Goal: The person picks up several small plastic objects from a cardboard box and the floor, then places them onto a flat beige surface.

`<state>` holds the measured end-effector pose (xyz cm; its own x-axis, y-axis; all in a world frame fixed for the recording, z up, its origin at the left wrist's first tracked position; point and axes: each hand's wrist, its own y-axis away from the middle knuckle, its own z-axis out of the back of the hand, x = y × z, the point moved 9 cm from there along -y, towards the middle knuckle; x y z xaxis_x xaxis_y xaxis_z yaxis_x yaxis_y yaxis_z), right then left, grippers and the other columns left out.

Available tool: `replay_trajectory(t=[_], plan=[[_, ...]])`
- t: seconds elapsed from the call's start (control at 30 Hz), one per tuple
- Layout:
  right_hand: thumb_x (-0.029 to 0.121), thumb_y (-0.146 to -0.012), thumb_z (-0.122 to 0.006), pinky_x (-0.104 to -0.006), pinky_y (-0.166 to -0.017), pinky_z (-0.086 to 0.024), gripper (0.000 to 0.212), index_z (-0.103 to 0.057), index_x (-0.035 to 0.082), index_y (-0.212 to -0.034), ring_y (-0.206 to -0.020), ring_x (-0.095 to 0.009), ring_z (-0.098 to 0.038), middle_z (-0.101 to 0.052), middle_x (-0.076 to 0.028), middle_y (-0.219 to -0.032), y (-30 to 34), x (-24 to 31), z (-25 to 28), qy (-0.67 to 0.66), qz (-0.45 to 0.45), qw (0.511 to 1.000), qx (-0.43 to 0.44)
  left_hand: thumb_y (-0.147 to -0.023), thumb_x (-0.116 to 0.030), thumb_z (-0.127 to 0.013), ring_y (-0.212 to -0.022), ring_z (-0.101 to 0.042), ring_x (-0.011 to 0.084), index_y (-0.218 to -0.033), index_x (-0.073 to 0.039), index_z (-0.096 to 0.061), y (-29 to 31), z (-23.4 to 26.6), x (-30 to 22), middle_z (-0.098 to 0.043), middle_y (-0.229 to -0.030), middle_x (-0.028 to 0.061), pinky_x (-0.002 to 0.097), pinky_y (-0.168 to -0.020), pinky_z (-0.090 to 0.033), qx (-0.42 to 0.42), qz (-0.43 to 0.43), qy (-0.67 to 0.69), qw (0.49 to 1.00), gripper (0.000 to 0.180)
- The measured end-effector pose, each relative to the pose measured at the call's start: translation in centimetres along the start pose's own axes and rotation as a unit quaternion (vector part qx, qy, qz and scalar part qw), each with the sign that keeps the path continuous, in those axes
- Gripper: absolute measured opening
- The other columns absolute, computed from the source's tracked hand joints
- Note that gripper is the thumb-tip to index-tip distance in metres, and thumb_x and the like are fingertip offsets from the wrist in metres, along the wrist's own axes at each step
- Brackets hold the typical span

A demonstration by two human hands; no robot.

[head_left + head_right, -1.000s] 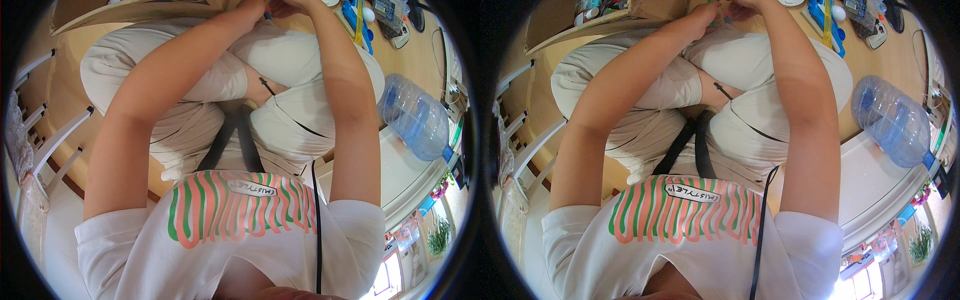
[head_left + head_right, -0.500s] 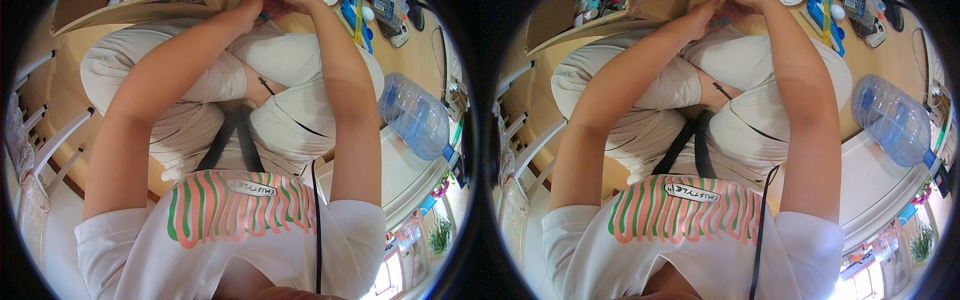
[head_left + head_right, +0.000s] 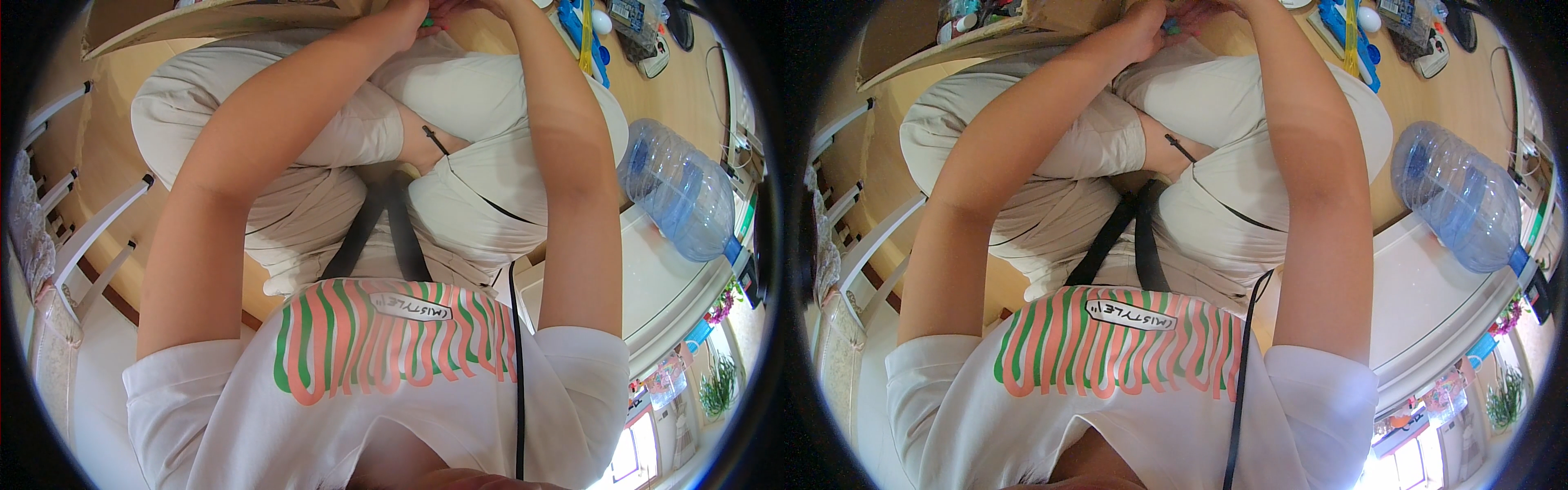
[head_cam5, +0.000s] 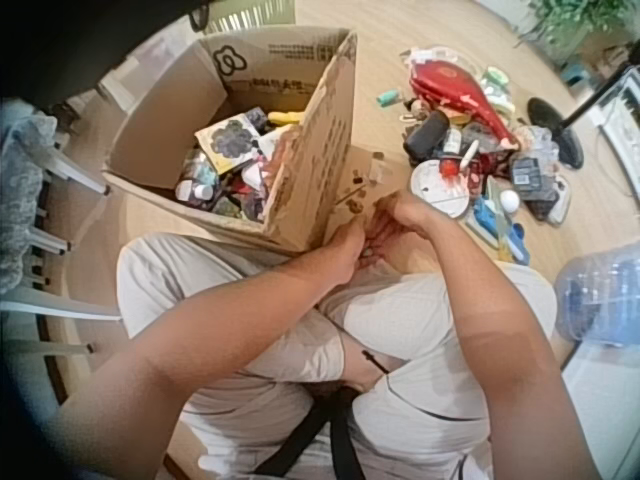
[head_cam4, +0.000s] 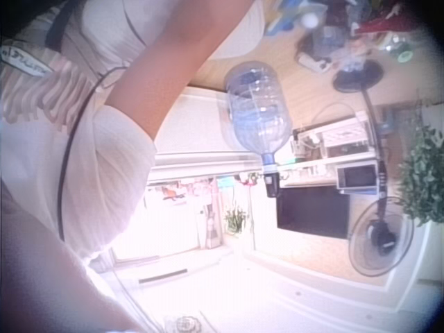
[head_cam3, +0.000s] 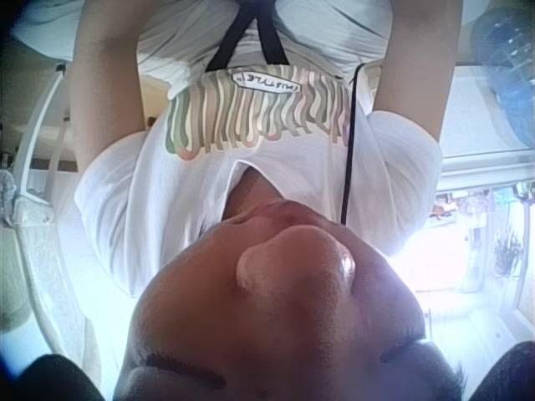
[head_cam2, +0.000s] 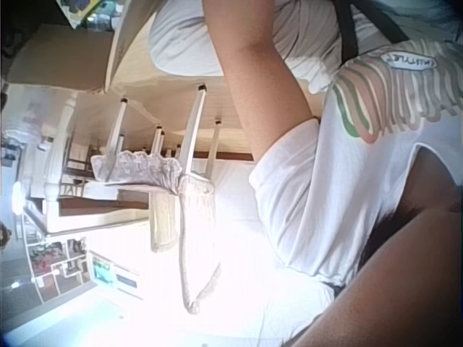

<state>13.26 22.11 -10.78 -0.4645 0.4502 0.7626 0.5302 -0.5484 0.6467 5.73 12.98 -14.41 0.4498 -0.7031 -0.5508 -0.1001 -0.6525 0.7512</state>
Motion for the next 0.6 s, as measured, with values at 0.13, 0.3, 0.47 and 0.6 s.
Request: replay_trajectory(t=[0.13,0.3,0.47,0.6], plan=[[0.019,-0.100,-0.055,-0.0363,-0.058,-0.056,0.031,-0.073,-0.006,-0.099,-0.063,-0.026,-0.068,-0.072,-0.016,-0.079,-2.0,-1.4,4.9,0.065,0.063,0.989,-0.119,-0.107,-0.054,-0.031,-0.064,-0.064,0.0167,-0.101,-0.016,-0.065,-1.8,0.4,1.4,-0.066,-0.079,0.0038,0.0313,-0.053,-0.055,-0.020,0.024,0.003,0.999,0.051],[0.019,-0.098,-0.058,-0.0347,-0.056,-0.052,0.030,-0.074,-0.005,-0.103,-0.060,-0.022,-0.062,-0.068,-0.011,-0.074,-2.7,-0.3,6.3,0.114,0.104,0.961,-0.228,-0.106,-0.051,-0.035,-0.081,-0.067,0.0229,-0.118,-0.010,-0.065,-2.6,3.6,0.6,-0.070,-0.100,0.0086,0.0349,-0.063,-0.057,-0.094,-0.080,-0.024,0.992,0.052],[0.021,-0.098,-0.059,-0.0351,-0.058,-0.053,0.033,-0.074,-0.004,-0.113,-0.065,-0.022,-0.063,-0.069,-0.012,-0.081,-3.5,-1.9,7.2,0.121,0.074,0.974,-0.176,-0.107,-0.049,-0.035,-0.109,-0.065,0.0270,-0.136,-0.008,-0.059,-3.1,3.0,0.0,-0.066,-0.127,0.0121,0.0371,-0.086,-0.056,-0.110,-0.165,-0.086,0.976,0.056],[0.022,-0.098,-0.061,-0.0348,-0.059,-0.054,0.033,-0.074,-0.004,-0.115,-0.069,-0.021,-0.064,-0.071,-0.012,-0.084,-3.9,-1.5,3.4,0.143,0.077,0.983,-0.088,-0.108,-0.049,-0.032,-0.113,-0.065,0.0266,-0.141,-0.010,-0.057,-4.3,4.5,0.4,-0.065,-0.131,0.0114,0.0365,-0.090,-0.056,-0.105,-0.185,-0.080,0.974,0.057]])
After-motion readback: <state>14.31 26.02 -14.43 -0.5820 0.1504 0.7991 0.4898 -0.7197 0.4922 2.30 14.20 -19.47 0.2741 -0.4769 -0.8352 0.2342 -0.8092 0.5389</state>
